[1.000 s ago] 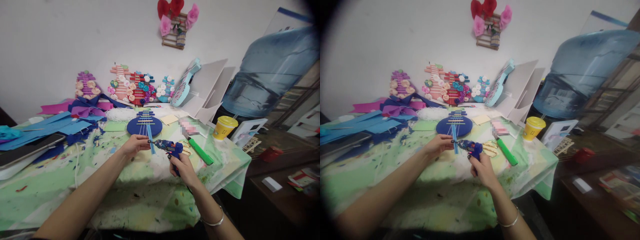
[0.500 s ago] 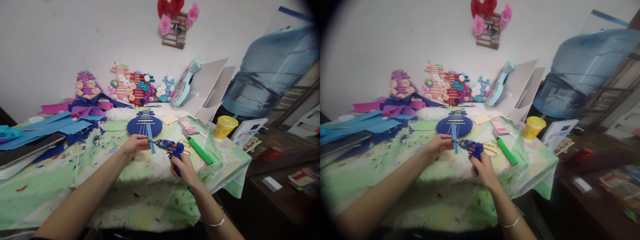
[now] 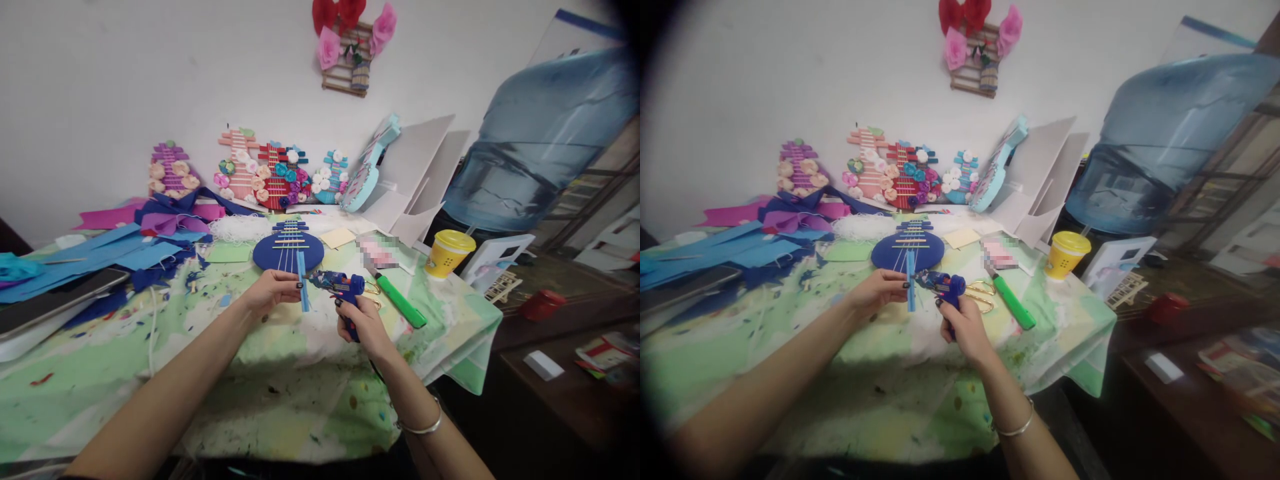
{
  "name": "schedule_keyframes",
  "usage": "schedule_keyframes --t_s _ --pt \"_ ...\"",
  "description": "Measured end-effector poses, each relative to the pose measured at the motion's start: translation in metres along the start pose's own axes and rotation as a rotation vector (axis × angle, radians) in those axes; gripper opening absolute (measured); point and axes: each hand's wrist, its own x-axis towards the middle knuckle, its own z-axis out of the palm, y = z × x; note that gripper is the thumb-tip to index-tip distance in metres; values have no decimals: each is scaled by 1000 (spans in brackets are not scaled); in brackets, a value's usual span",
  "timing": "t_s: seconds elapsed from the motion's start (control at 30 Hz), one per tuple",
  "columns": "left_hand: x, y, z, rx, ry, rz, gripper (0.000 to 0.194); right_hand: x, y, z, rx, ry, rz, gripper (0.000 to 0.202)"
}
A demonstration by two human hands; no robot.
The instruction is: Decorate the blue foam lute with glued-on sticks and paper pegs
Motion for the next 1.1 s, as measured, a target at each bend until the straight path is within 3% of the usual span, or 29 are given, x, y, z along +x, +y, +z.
schedule_keyframes --t_s 0.6,1.1 --pt "6 -5 -5 -56 42 31 22 -18 3 -8 13 -79 65 15" --pt "5 -4 -3 -108 106 49 18 -21 4 -6 -36 -60 37 15"
